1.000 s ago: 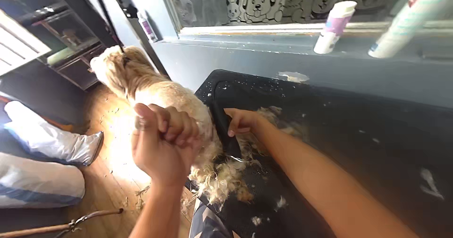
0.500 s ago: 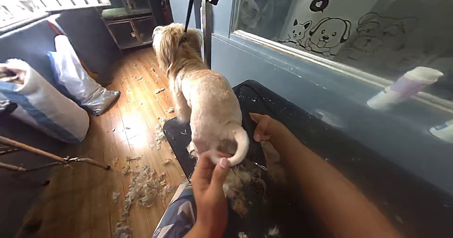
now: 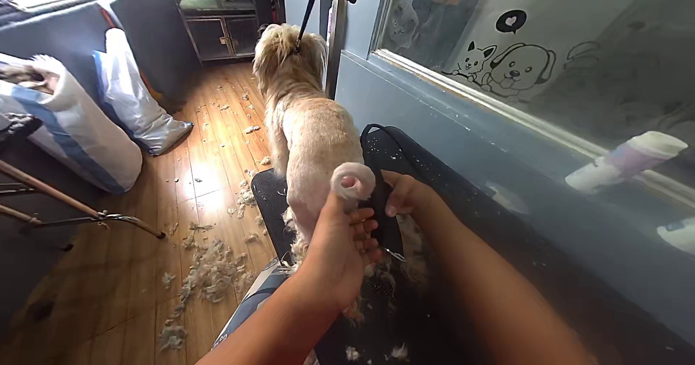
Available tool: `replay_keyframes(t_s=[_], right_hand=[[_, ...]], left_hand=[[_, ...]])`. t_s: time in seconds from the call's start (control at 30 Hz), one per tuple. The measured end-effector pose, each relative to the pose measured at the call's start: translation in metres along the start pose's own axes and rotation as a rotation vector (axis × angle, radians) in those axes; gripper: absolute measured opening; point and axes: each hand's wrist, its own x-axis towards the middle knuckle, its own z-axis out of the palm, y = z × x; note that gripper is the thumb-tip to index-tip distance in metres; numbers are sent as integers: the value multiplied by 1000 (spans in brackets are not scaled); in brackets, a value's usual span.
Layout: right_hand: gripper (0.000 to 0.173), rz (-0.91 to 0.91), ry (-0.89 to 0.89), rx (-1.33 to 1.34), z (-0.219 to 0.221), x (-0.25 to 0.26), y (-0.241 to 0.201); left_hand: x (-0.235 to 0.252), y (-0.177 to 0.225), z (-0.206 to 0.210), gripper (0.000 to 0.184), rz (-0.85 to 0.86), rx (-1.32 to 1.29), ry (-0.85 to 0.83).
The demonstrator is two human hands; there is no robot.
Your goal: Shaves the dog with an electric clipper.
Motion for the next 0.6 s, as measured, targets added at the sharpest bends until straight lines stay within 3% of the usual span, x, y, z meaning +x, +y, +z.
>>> replay_keyframes(t_s=[0.17,0.27,0.33,0.4,0.5,0.6], right_hand=[[45,51,-52,34,-6,0,2],[46,80,-39,86,-6,-2,4],[44,67,-29,89,-4,-2,1],[44,53,3,107,1,-5,1],[47,32,18,112,9,-7,-1],[63,-18,153,64,16,-22,-11]], left_hand=[[28,-61,-36,38,469,414,143],[51,-83,-37,72,420,792,338],[65,-81,-24,64,424,910,420],[78,-76,-17,42,435,962,473],[94,-71,-15,45,445,956,500],[98,-63,-8,46,510,899,490]])
